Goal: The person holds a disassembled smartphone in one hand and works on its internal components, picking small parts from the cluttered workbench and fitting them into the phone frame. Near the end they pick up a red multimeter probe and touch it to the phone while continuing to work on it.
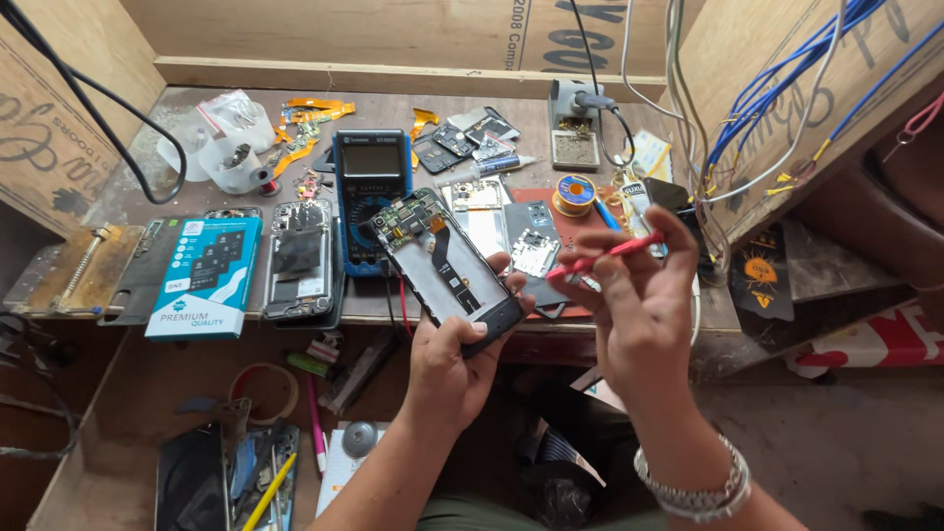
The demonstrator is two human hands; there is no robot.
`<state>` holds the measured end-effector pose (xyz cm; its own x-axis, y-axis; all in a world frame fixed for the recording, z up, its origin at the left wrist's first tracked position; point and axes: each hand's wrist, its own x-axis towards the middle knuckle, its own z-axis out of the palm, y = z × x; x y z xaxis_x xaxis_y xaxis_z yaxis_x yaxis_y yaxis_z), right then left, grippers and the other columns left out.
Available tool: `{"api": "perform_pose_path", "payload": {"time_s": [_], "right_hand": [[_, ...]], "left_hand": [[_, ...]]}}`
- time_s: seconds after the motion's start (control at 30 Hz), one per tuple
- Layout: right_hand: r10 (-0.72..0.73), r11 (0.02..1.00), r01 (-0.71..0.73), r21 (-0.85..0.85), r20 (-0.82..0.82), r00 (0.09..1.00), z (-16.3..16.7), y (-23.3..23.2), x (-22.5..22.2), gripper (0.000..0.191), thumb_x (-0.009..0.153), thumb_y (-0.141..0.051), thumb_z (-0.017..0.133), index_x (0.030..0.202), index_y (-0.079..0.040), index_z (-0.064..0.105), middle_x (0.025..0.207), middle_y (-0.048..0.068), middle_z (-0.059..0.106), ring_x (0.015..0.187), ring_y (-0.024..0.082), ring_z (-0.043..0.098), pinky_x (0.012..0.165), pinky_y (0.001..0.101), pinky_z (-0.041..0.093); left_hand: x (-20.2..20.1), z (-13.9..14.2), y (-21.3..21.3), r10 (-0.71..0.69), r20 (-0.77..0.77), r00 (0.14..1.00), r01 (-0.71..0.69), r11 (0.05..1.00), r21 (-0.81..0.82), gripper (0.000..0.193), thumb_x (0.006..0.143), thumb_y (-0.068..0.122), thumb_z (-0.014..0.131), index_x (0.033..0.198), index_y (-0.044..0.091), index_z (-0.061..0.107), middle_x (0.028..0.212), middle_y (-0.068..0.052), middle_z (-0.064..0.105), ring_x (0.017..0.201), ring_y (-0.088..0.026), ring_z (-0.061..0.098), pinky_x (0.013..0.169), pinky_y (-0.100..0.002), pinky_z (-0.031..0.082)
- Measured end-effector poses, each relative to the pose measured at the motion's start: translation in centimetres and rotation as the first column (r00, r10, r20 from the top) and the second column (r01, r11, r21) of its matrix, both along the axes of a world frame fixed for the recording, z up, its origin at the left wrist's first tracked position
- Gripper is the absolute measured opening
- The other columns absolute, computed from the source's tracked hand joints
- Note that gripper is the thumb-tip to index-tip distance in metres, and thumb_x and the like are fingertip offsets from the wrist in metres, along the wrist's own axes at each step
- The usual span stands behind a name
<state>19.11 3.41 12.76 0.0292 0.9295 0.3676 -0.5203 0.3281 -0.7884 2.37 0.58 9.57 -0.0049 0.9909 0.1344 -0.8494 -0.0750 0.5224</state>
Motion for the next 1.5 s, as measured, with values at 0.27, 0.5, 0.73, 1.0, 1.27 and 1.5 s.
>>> {"api": "perform_pose_path", "payload": {"time_s": [0.27, 0.5, 0.73, 1.0, 1.27, 1.5], "right_hand": [[0.023, 1.000, -0.024, 0.005, 0.066, 0.998, -1.4, -1.7, 1.0, 0.056, 0.104, 0.004, 0.049, 0.153, -0.010, 0.025, 0.127, 0.022, 0.057, 0.110, 0.027, 0.068, 0.091, 0.0443, 0.063], [0.029, 1.000, -0.029, 0.001, 0.105, 0.994, -1.8, -1.7, 1.4, 0.058, 0.104, 0.003, 0.048, 0.154, -0.011, 0.023, 0.127, 0.021, 0.057, 0.109, 0.026, 0.068, 0.091, 0.0437, 0.064], [0.002, 0.999, -0.008, 0.034, 0.172, 0.985, -1.8, -1.6, 1.4, 0.058, 0.104, 0.004, 0.049, 0.154, -0.010, 0.023, 0.126, 0.021, 0.058, 0.109, 0.025, 0.069, 0.092, 0.0426, 0.064], [-0.041, 0.996, 0.020, 0.092, 0.238, 0.970, -1.6, -1.9, 1.2, 0.057, 0.105, 0.003, 0.050, 0.154, -0.009, 0.022, 0.126, 0.021, 0.059, 0.109, 0.024, 0.069, 0.095, 0.0412, 0.064], [-0.049, 0.995, 0.025, 0.094, 0.268, 0.962, -1.7, -2.0, 1.0, 0.058, 0.105, 0.002, 0.050, 0.154, -0.009, 0.021, 0.126, 0.021, 0.059, 0.109, 0.024, 0.070, 0.094, 0.0411, 0.064], [-0.035, 0.995, 0.010, 0.100, 0.257, 0.966, -1.9, -2.0, 1.0, 0.058, 0.106, 0.003, 0.049, 0.154, -0.010, 0.020, 0.127, 0.021, 0.058, 0.110, 0.024, 0.069, 0.097, 0.0417, 0.064]], "left_hand": [[1.2, 0.8, -0.2, -0.028, 0.003, 1.000, 0.028, 1.000, -0.011, 0.080, 0.073, -0.007, 0.042, 0.152, -0.003, 0.029, 0.145, -0.023, 0.049, 0.130, -0.036, 0.055, 0.109, -0.052, 0.051], [1.5, 0.9, -0.3, -0.051, 0.005, 0.999, 0.051, 0.998, -0.028, 0.081, 0.073, -0.008, 0.041, 0.153, -0.003, 0.028, 0.146, -0.024, 0.048, 0.132, -0.037, 0.055, 0.111, -0.051, 0.050], [1.7, 0.7, -0.1, -0.042, -0.015, 0.999, 0.041, 0.999, -0.018, 0.079, 0.074, -0.008, 0.041, 0.152, -0.002, 0.028, 0.146, -0.024, 0.048, 0.132, -0.037, 0.054, 0.111, -0.052, 0.050], [1.8, 0.3, 0.0, -0.040, -0.008, 0.999, 0.040, 0.999, -0.011, 0.079, 0.073, -0.009, 0.041, 0.151, -0.003, 0.030, 0.145, -0.023, 0.048, 0.133, -0.037, 0.054, 0.111, -0.052, 0.050], [1.7, -0.1, 0.1, -0.037, -0.006, 0.999, 0.037, 0.999, -0.015, 0.078, 0.072, -0.009, 0.042, 0.149, -0.004, 0.032, 0.146, -0.022, 0.048, 0.133, -0.036, 0.055, 0.111, -0.051, 0.051], [1.7, -0.2, 0.0, -0.042, -0.019, 0.999, 0.042, 0.999, -0.006, 0.076, 0.074, -0.009, 0.042, 0.149, -0.007, 0.033, 0.147, -0.021, 0.048, 0.134, -0.035, 0.054, 0.112, -0.050, 0.050]]}}
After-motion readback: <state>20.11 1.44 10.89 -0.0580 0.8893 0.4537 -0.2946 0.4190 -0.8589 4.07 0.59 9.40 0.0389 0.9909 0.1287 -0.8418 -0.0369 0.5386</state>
